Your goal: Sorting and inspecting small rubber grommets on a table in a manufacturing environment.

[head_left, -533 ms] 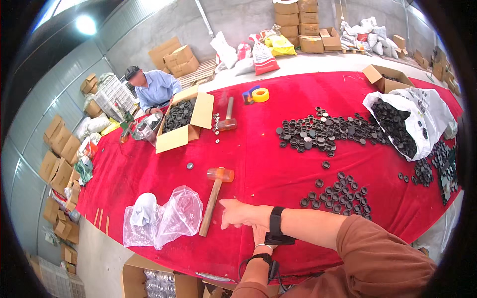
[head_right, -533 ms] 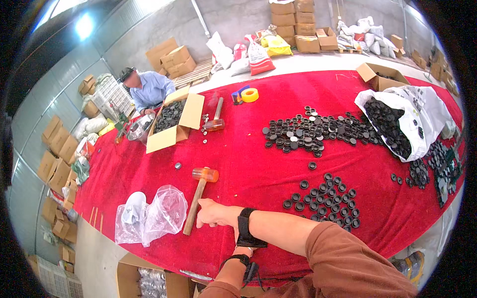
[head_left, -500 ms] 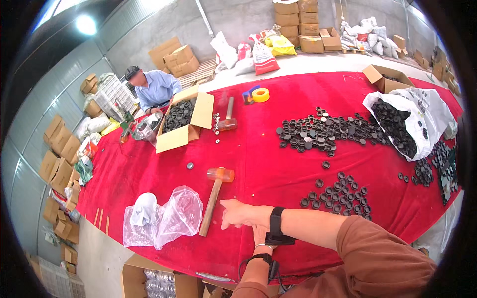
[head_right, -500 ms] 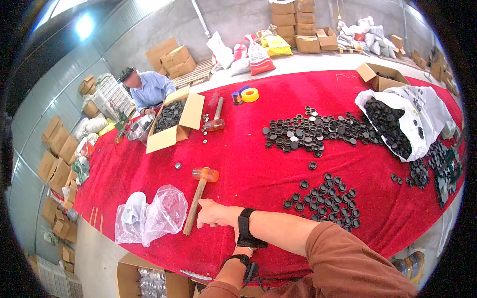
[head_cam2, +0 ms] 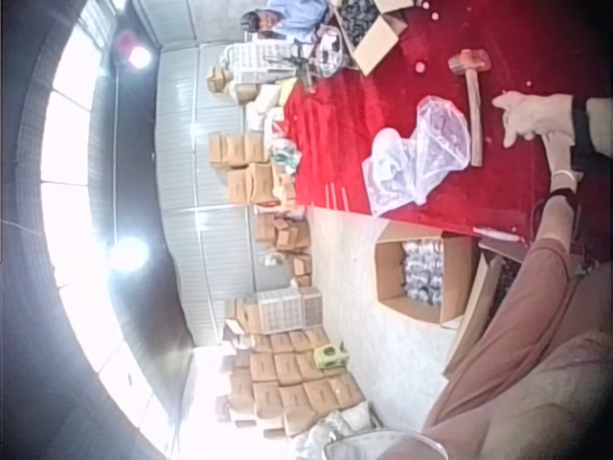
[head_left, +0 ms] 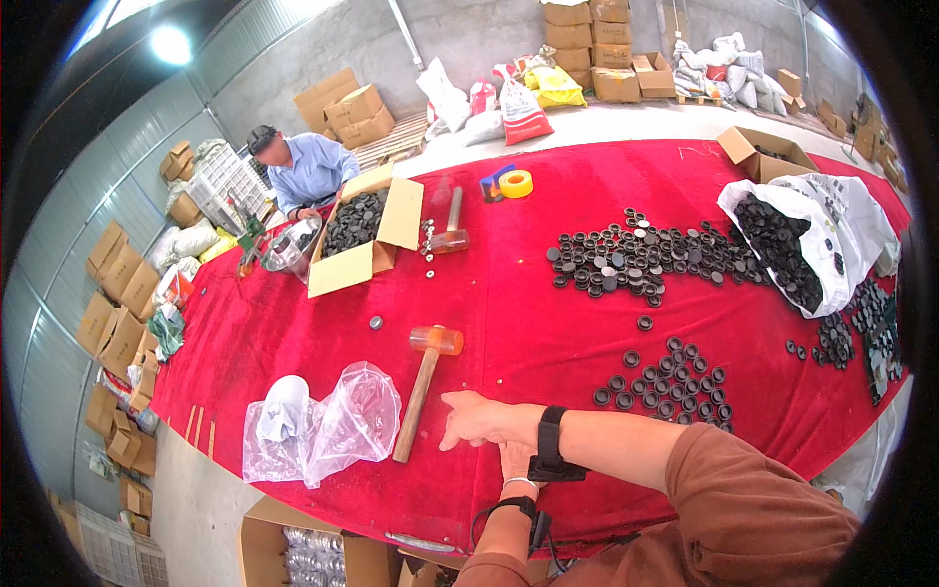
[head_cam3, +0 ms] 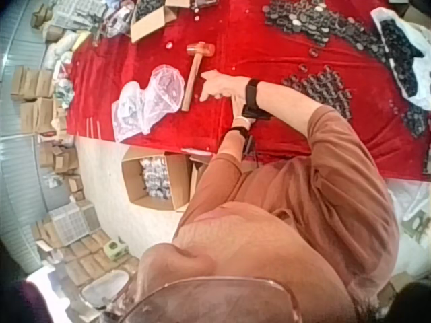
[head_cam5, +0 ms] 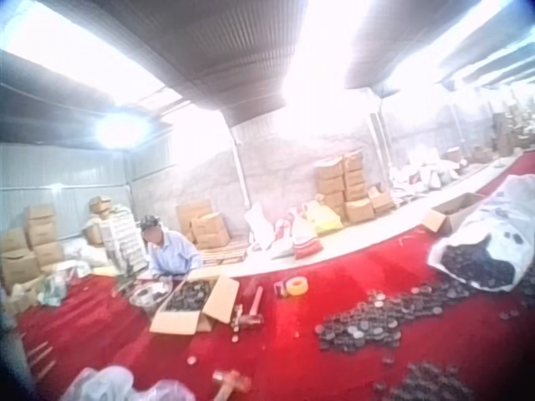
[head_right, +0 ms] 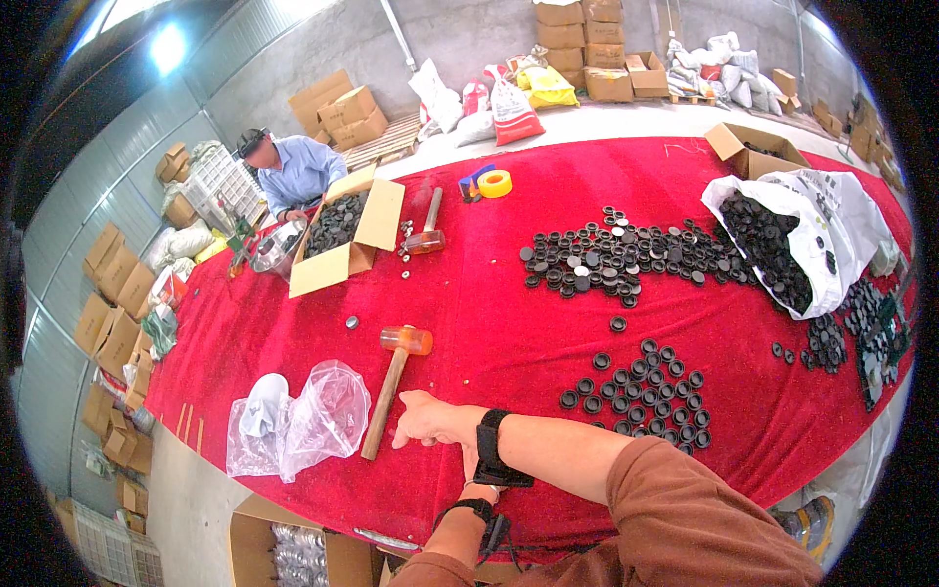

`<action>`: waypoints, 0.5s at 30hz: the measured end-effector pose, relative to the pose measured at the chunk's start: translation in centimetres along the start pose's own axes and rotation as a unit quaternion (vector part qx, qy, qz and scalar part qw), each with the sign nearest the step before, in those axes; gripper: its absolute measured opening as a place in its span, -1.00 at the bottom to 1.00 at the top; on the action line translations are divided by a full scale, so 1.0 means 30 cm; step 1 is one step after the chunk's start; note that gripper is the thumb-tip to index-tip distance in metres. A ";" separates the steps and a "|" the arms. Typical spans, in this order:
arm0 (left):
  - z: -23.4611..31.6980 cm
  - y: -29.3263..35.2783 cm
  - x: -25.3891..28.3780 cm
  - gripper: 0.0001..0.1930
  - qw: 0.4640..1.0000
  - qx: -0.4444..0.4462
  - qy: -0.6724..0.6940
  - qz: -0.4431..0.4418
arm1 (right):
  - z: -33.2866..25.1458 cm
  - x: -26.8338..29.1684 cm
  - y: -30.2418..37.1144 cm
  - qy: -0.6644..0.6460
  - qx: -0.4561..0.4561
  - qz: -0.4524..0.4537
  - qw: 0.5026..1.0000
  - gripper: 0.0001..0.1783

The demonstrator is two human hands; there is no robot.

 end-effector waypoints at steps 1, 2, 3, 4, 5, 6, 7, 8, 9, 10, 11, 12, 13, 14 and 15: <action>0.002 0.001 0.003 -0.22 1.000 -0.001 -0.002 0.002 | 0.007 0.000 -0.005 0.000 0.000 0.000 1.000 0.09; 0.002 -0.007 -0.017 -0.22 1.000 -0.001 -0.002 0.002 | 0.020 0.001 -0.015 -0.011 -0.003 0.000 1.000 0.06; -0.002 -0.011 -0.027 -0.22 1.000 0.002 -0.005 0.005 | 0.025 -0.002 -0.019 -0.022 -0.006 -0.001 1.000 0.03; -0.005 -0.014 -0.038 -0.23 1.000 0.006 -0.008 0.008 | 0.030 -0.006 -0.021 -0.022 -0.007 -0.002 1.000 0.03; -0.007 -0.014 -0.050 -0.24 1.000 0.009 -0.011 0.011 | 0.034 -0.009 -0.022 -0.021 -0.003 0.001 1.000 0.03; -0.005 -0.015 -0.054 -0.25 1.000 0.011 -0.014 0.013 | 0.035 -0.007 -0.019 -0.021 -0.001 0.005 1.000 0.03; -0.005 -0.017 -0.059 -0.25 1.000 0.012 -0.015 0.015 | 0.038 -0.005 -0.018 -0.021 -0.003 0.006 1.000 0.03; -0.007 -0.021 -0.065 -0.26 1.000 0.014 -0.017 0.016 | 0.035 -0.003 -0.019 -0.027 0.004 0.002 1.000 0.04; -0.004 -0.016 -0.069 -0.27 1.000 0.016 -0.014 0.012 | 0.035 -0.006 -0.006 -0.034 0.006 -0.003 0.999 0.04; -0.011 -0.025 -0.072 -0.28 1.000 0.019 -0.011 0.009 | 0.025 0.004 -0.003 -0.015 0.005 0.001 1.000 0.05; -0.034 0.009 -0.065 -0.29 0.998 0.030 0.039 -0.031 | 0.015 -0.024 0.000 0.005 0.001 -0.010 1.000 0.05; -0.027 -0.011 -0.004 -0.31 0.993 0.018 0.090 -0.069 | 0.030 0.000 -0.009 -0.026 0.024 0.009 0.999 0.06; 0.008 -0.018 0.065 -0.33 0.994 0.006 0.078 -0.082 | 0.052 0.030 -0.014 -0.032 0.026 0.015 0.999 0.08; -0.005 -0.015 0.077 -0.34 0.996 0.013 0.069 -0.046 | 0.057 0.021 -0.024 -0.017 0.018 0.016 1.000 0.08; -0.004 -0.012 0.080 -0.35 0.998 0.015 0.061 -0.009 | 0.057 0.024 -0.024 -0.003 0.011 0.023 1.000 0.07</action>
Point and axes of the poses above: each hand's wrist, its own y-axis away from the middle knuckle, its own x-axis out of the back of the hand, z = x × y, the point moved 6 cm from there along -y, towards the middle knuckle, and after that the axes turned 6 degrees about -y, right-handed, at the moved point
